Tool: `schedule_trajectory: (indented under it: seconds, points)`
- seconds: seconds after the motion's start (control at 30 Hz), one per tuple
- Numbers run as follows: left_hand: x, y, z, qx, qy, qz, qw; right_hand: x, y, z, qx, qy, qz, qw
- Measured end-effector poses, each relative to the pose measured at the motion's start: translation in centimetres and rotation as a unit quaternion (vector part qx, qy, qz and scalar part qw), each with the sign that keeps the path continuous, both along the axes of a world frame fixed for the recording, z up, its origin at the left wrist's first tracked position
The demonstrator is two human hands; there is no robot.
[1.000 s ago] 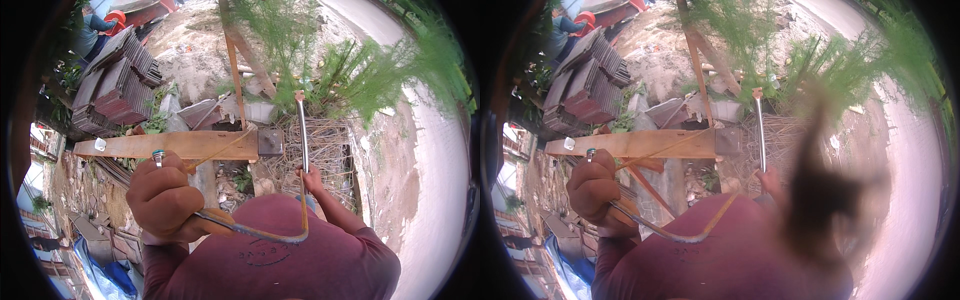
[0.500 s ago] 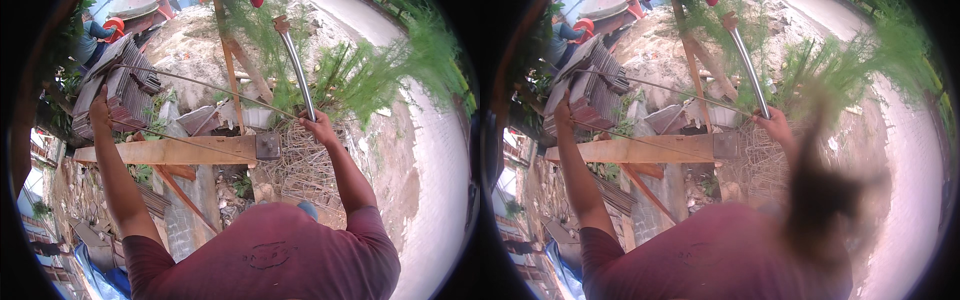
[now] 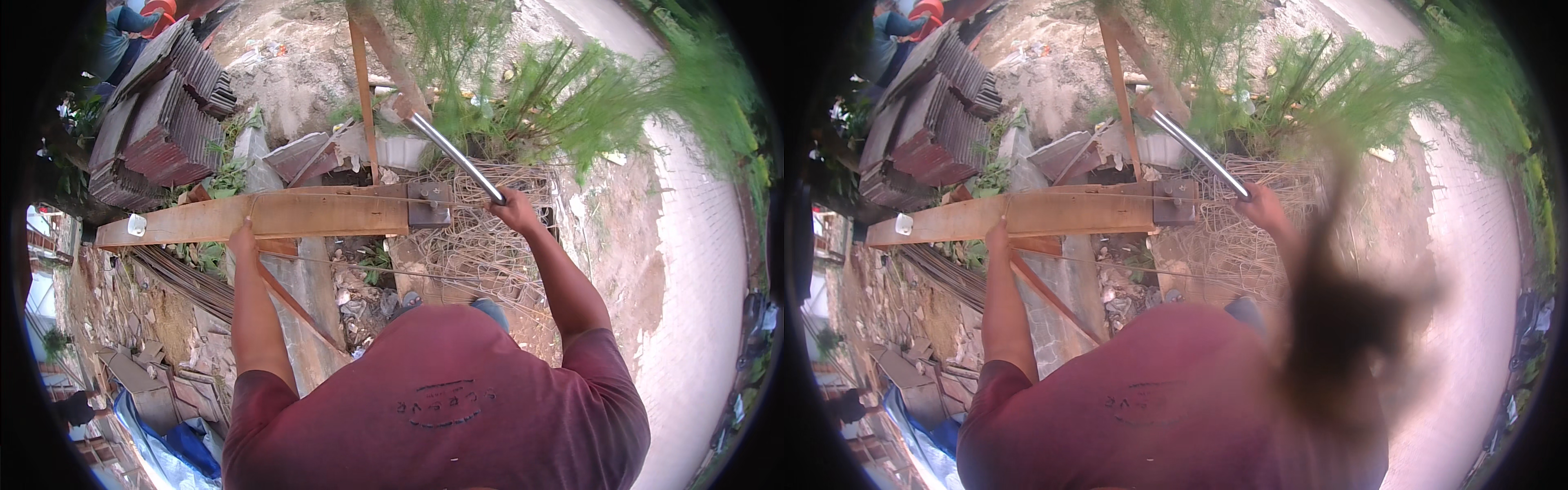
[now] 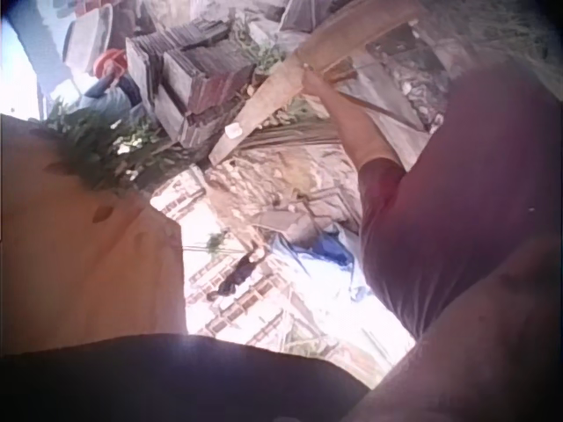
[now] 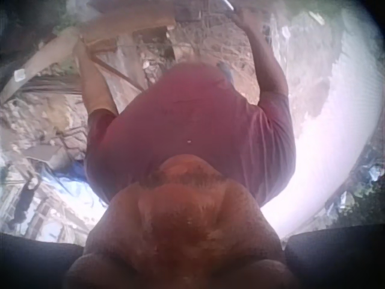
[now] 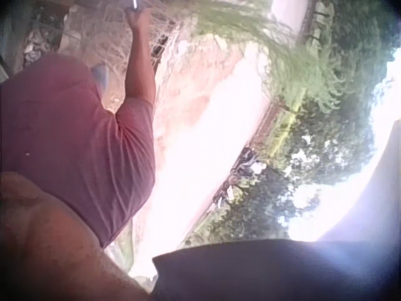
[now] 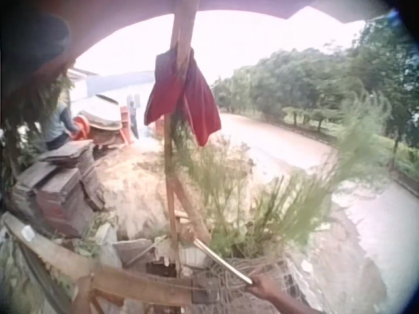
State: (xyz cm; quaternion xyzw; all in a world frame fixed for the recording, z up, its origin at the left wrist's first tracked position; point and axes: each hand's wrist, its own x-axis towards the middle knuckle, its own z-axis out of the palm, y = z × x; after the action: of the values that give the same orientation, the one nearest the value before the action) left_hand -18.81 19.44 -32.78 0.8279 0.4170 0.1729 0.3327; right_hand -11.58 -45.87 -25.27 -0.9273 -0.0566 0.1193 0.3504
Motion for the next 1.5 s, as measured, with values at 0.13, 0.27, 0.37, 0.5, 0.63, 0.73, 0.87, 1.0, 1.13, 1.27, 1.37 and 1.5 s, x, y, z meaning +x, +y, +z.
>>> schedule_trajectory:
  seconds: [0.13,0.27,0.37,0.5,0.63,0.73,0.87,1.0,1.13,1.27,1.37,1.5]
  points:
    - [-1.0,-1.0,4.3,-0.083,-0.1,0.022,0.991,-0.3,0.8,1.1,0.056,-0.026,0.001,0.998]
    - [-0.1,-2.9,13.5,-0.211,-0.19,-0.004,0.959,-0.3,0.2,3.5,0.112,0.012,0.02,0.993]
    - [1.8,-4.3,21.8,-0.204,-0.327,-0.051,0.921,-0.5,0.6,3.5,0.168,0.023,0.012,0.985]
    - [4.6,-8.1,34.0,-0.073,-0.421,-0.127,0.895,-1.9,2.0,1.8,0.257,0.055,-0.021,0.965]
    - [7.5,-12.0,38.5,0.051,-0.458,-0.185,0.868,-2.4,4.2,-3.1,0.445,0.041,-0.089,0.89]
    - [9.2,-13.1,38.2,0.09,-0.473,-0.193,0.855,-1.7,6.4,-4.6,0.504,0.005,-0.185,0.843]
    - [9.3,-15.0,38.3,0.027,-0.579,-0.259,0.773,3.2,6.9,-7.4,0.444,0.004,-0.24,0.863]
    - [7.8,-15.3,38.3,0.032,-0.625,-0.303,0.719,7.2,8.5,-7.9,0.574,0.059,-0.282,0.767]
    - [5.6,-16.2,38.7,0.062,-0.635,-0.3,0.709,8.9,11.1,-9.3,0.569,0.116,-0.214,0.786]
    - [4.3,-14.3,38.3,0.138,-0.508,-0.154,0.836,8.9,11.2,-8.9,0.463,0.113,-0.093,0.874]
    - [4.3,-12.0,38.1,0.08,-0.449,-0.1,0.884,9.5,8.0,-6.2,0.432,0.156,-0.019,0.888]
    - [2.9,-8.1,38.3,-0.046,-0.433,-0.071,0.897,9.0,5.4,-0.5,0.437,0.131,0.06,0.888]
